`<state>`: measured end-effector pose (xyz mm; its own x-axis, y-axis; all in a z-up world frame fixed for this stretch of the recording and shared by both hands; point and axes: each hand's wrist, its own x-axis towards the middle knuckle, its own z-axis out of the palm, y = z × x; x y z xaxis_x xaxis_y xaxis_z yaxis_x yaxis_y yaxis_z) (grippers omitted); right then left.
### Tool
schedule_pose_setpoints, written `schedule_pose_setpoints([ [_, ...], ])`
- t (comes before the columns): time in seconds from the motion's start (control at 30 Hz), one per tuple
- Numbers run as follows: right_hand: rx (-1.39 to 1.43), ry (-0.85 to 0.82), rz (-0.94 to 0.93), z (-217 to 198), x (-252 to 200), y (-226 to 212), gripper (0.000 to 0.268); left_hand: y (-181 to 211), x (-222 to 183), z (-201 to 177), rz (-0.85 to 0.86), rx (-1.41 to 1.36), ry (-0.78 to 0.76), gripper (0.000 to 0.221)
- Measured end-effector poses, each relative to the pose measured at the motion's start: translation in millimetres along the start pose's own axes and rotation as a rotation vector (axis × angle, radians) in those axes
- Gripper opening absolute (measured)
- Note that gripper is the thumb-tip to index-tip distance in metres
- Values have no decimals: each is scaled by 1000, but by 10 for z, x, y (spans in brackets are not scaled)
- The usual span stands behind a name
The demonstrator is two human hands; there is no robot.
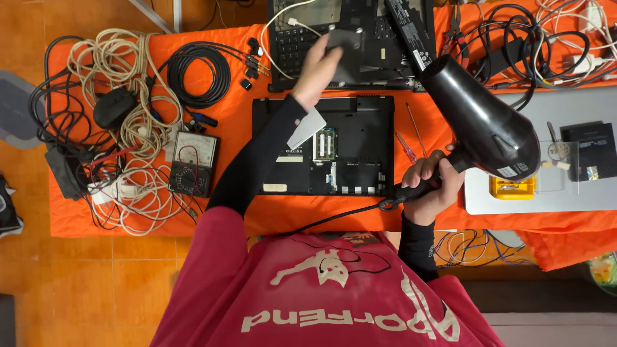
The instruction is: Removing a storage drive from a laptop and using a hair dryer on it.
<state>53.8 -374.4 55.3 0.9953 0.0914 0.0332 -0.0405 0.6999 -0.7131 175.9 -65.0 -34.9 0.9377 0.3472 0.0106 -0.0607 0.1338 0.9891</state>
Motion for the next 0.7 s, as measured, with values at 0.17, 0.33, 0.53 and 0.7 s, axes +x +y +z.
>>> schedule_pose_setpoints([
  [0.17, -5, -7, 43, -154, -75, -20, 29, -300, 345, 154, 73, 112, -99, 46],
  [0.33, -19, -9, 19, -197, -95, -12, 30, 17, 145, 81, 477, 804, -166, 53],
  [0.53, -43, -3, 28, -223, -60, -7, 30, 787, -763, -409, 387, 1209, -426, 98],
  [0.7, -71, -7, 56, -198, -56, 31, 28, 1034, -1361, -562, 175, 1349, -437, 107],
])
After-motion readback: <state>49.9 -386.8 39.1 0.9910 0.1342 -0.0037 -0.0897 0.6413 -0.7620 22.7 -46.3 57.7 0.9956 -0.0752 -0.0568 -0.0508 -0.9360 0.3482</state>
